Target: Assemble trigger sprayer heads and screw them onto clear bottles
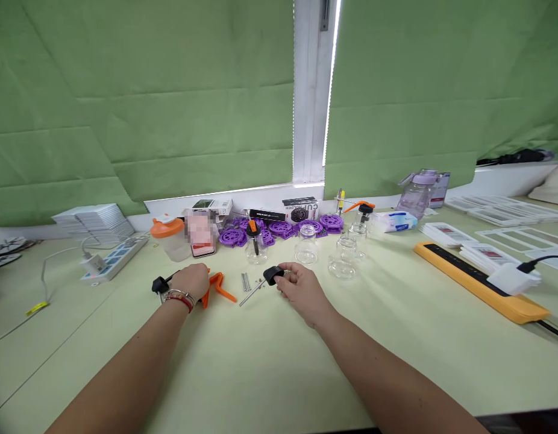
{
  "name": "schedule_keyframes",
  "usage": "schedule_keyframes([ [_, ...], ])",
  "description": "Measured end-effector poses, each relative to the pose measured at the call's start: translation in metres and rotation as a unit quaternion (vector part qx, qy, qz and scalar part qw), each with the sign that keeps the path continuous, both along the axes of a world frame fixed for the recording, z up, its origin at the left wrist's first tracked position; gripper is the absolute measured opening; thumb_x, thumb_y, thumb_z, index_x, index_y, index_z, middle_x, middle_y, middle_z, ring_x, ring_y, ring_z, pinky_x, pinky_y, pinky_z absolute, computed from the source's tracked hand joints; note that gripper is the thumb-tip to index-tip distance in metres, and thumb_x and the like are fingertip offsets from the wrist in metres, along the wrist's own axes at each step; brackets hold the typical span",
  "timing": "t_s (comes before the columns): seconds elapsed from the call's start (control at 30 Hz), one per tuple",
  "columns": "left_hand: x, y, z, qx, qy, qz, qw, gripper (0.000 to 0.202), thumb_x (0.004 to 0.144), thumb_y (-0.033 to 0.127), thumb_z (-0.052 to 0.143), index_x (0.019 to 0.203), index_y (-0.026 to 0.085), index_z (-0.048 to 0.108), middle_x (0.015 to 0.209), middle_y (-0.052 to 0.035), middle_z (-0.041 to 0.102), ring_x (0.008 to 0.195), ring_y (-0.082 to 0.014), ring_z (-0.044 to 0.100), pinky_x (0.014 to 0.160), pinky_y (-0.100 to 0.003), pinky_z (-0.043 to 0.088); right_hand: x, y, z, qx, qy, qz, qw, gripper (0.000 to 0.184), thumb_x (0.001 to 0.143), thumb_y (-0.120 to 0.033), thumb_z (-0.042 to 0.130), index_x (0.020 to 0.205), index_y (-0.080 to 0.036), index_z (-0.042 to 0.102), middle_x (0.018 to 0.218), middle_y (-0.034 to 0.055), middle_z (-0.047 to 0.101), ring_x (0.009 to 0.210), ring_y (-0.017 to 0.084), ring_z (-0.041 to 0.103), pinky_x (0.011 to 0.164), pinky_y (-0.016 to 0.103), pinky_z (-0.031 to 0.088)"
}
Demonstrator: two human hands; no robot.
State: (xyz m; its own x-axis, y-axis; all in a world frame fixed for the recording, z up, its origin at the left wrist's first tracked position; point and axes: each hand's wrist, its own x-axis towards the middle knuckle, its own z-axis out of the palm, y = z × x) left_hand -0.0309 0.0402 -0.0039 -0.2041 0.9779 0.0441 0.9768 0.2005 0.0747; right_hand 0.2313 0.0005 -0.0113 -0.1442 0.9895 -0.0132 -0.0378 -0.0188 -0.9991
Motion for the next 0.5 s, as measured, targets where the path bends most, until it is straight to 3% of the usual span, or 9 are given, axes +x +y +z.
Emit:
schedule_keyframes([
  [0.2,-0.003,0.003,0.0,-0.042,0.034,-0.007,0.999,0.02,0.074,0.021,0.048,0.076,0.012,0.065,0.084,-0.0193,0.067,0.079,-0.0303,0.063,0.066,-0.036,0.044,0.006,0.004,-0.012,-0.017,0.001,0.021,1.0,0.042,0.071,-0.037,0.065,0.105,-0.016,0.054,0.063,-0.0022,0.052,0.052,0.008,0.043,0.049,0.023,0.034],
  [0.33,0.018,-0.018,0.013,0.0,0.052,-0.041,0.998,0.023,0.078,0.022,0.043,0.08,0.012,0.064,0.094,-0.0186,0.064,0.093,-0.0306,0.058,0.08,-0.04,0.039,0.004,0.001,-0.014,-0.026,-0.008,0.042,0.999,0.043,0.071,-0.039,0.065,0.105,-0.016,0.055,0.065,-0.0015,0.053,0.054,0.009,0.045,0.051,0.023,0.036],
  [0.4,0.04,-0.037,0.016,0.049,0.0,-0.147,0.988,0.024,0.081,0.024,0.041,0.086,0.014,0.062,0.093,-0.0161,0.063,0.092,-0.0278,0.057,0.078,-0.036,0.039,0.0,-0.002,-0.015,-0.03,-0.005,0.059,0.998,0.044,0.071,-0.041,0.065,0.106,-0.016,0.055,0.066,-0.0012,0.055,0.054,0.009,0.046,0.052,0.024,0.037],
  [0.5,0.072,-0.065,0.012,0.003,-0.135,-0.272,0.953,0.025,0.082,0.028,0.043,0.102,0.021,0.056,0.087,-0.0089,0.065,0.075,-0.0219,0.059,0.062,-0.029,0.039,-0.006,-0.008,-0.016,-0.025,0.021,0.088,0.996,0.048,0.071,-0.044,0.065,0.108,-0.016,0.053,0.067,-0.0003,0.057,0.054,0.009,0.048,0.053,0.024,0.039],
])
